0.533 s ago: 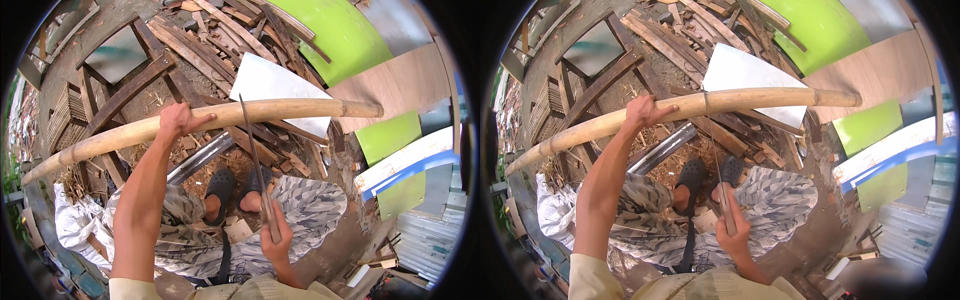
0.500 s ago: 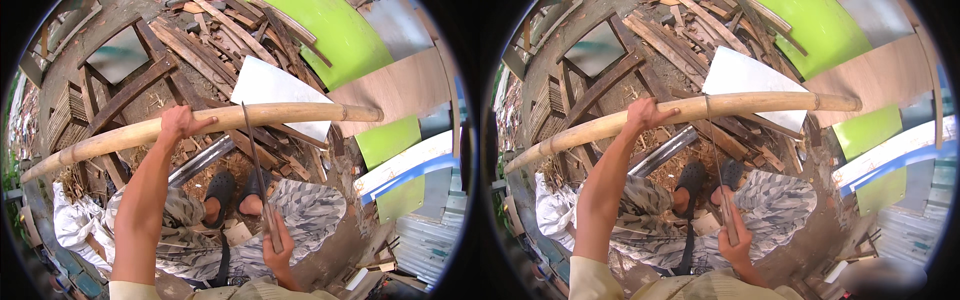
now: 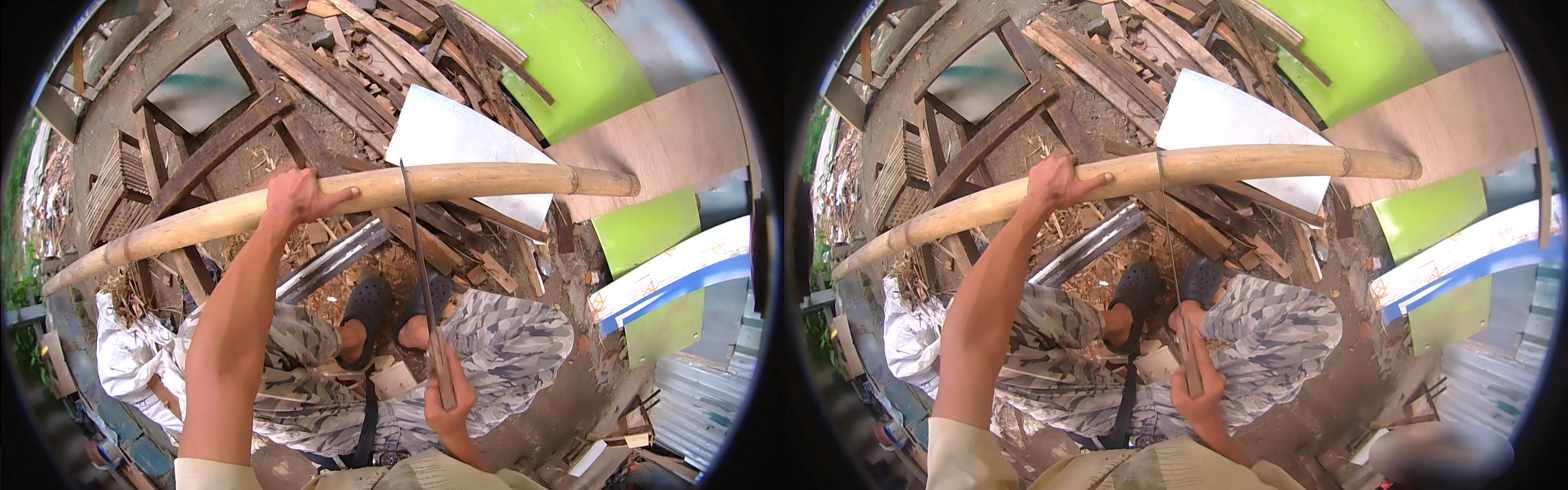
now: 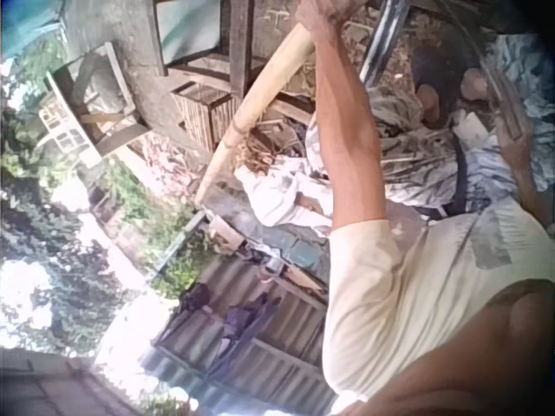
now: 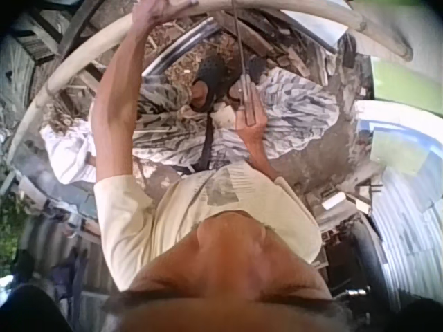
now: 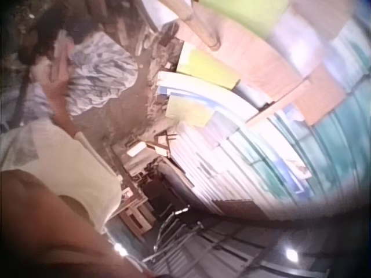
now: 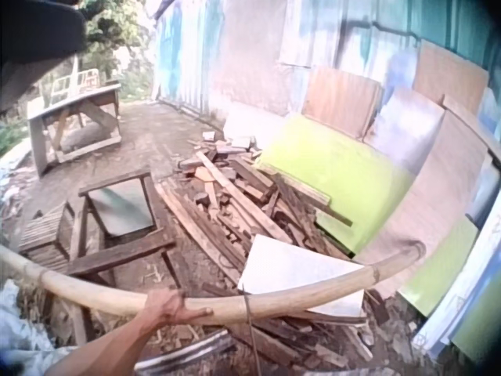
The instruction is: The person uses a hand saw to cut a long bamboo pole held horizontally between their hands. The sawing motion is continuous and repetitive throughout the clip, with the bamboo resting on a pile of wood scraps on the ground.
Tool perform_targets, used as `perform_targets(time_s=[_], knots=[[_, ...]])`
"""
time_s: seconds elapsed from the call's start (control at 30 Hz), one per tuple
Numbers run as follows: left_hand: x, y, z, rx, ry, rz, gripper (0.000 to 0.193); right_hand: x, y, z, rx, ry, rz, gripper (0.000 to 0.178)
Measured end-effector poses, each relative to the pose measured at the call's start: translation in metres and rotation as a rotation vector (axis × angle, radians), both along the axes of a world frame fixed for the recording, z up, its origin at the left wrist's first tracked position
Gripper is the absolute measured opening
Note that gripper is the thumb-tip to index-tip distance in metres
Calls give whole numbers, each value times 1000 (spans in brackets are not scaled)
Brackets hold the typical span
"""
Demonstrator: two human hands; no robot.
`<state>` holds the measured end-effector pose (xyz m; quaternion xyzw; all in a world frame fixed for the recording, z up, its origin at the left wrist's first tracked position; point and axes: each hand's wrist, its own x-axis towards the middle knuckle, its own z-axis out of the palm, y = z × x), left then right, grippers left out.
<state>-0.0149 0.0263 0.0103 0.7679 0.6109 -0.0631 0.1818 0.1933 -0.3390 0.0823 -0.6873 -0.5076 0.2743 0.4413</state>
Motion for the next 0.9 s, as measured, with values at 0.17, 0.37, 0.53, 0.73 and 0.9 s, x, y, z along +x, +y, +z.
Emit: perform_targets(time_s=[0.17,0.37,0.53,0.73,0.9], knots=[[3,-4,9,-85,32,4,103,2,105,-23,-6,67,-28,61],[8,-7,13,-114,33,27,98,1,205,-24,-95,156,-50,58],[-7,-9,-8,11,-4,-7,107,-1,16,22,-118,89,19,62],[4,-14,-5,-44,6,-29,110,7,164,-23,-89,126,-43,58],[-3,-14,-5,-42,15,-3,110,-1,205,-25,-183,220,-56,60]])
